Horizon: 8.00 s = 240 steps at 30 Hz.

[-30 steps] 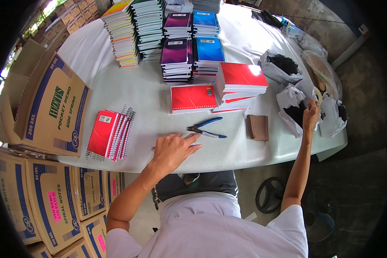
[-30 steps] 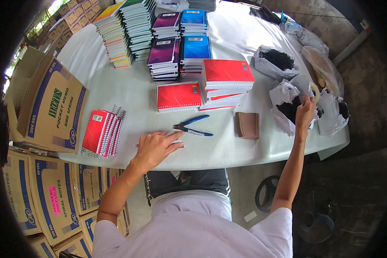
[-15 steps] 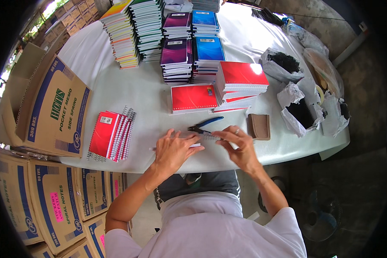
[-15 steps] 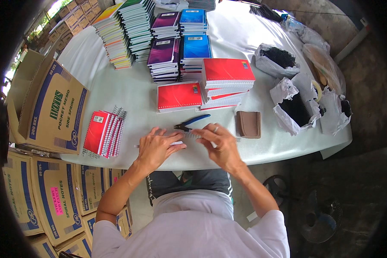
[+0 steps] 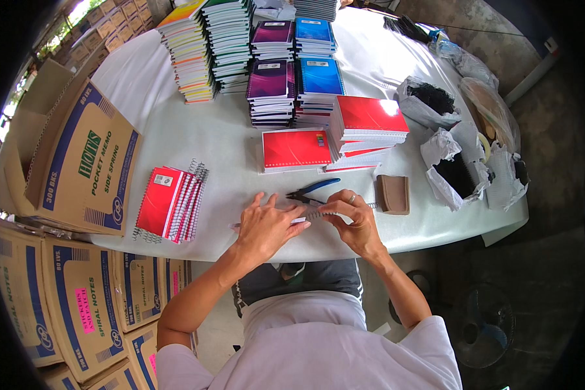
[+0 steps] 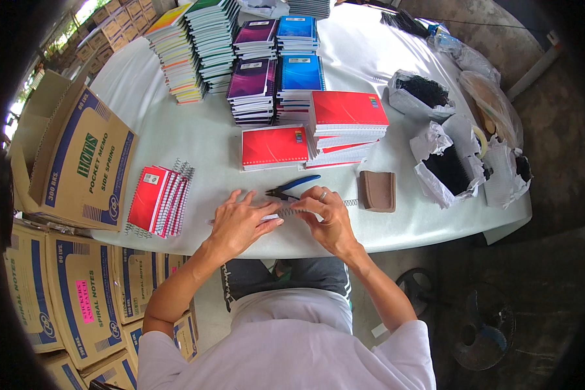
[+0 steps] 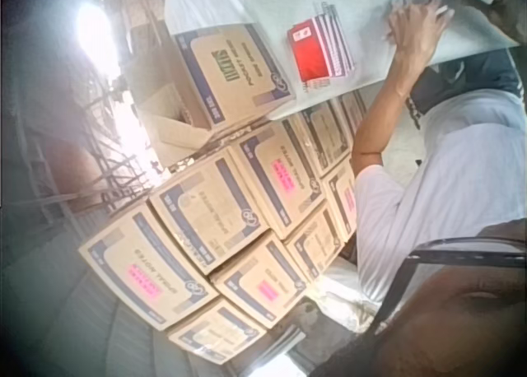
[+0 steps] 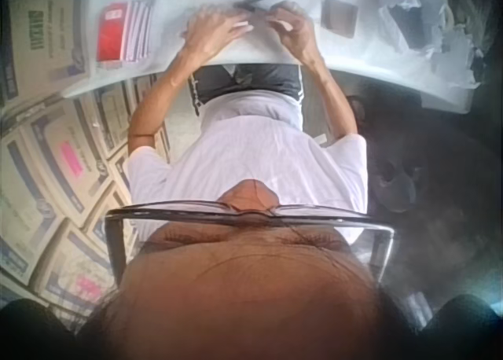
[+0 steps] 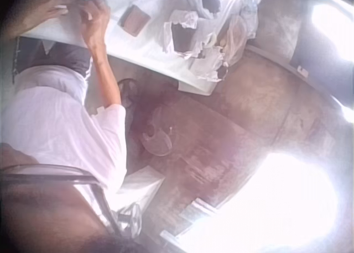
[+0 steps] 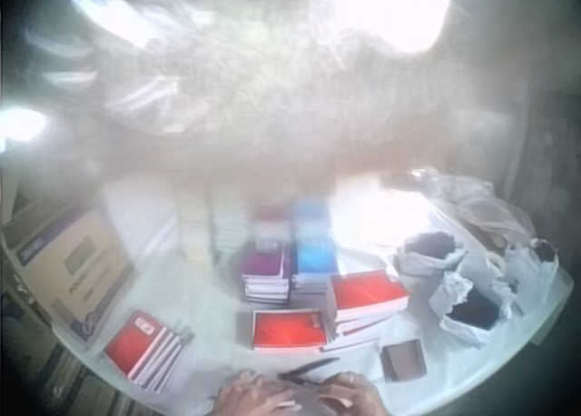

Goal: The person assembles notebooks by hand. The person takes a stack of paper, threads a wire spiral through the side perforations, and trims the wire using shears.

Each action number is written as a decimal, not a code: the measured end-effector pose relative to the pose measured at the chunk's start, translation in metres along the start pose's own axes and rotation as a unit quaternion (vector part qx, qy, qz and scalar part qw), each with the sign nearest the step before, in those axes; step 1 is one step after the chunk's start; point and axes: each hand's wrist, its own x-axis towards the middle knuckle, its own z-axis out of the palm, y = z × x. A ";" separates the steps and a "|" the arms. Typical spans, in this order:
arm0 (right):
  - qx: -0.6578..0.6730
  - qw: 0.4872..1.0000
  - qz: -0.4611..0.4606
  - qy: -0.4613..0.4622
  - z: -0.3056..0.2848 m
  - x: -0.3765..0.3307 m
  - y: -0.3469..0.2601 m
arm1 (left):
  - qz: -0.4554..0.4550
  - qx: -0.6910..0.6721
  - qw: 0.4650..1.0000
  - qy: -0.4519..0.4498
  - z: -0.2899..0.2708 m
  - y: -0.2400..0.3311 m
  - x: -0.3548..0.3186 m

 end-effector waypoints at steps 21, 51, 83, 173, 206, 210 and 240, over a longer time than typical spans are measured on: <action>0.106 0.994 -0.015 -0.015 0.010 0.000 0.004 | -0.031 -0.052 0.994 -0.088 -0.008 -0.003 0.007; 0.137 0.981 -0.063 -0.123 -0.005 0.019 0.000 | -0.021 -0.016 0.990 -0.136 -0.013 -0.005 0.006; 0.025 0.954 -0.038 -0.295 -0.036 0.010 -0.010 | 0.040 -0.020 0.977 -0.207 -0.009 -0.002 -0.005; 0.206 0.911 0.001 -0.358 0.011 0.113 -0.007 | -0.097 -0.525 0.824 0.192 0.041 -0.067 -0.009; -0.091 0.989 -0.100 -0.064 0.023 0.004 -0.077 | -0.114 -0.054 0.951 0.282 0.002 -0.020 -0.059; -0.112 0.984 -0.119 -0.072 0.024 0.006 -0.078 | -0.123 -0.020 0.947 0.296 0.001 -0.014 -0.054; -0.190 0.973 -0.123 -0.054 0.029 0.139 0.035 | -0.120 -0.716 0.671 0.149 0.024 -0.045 -0.056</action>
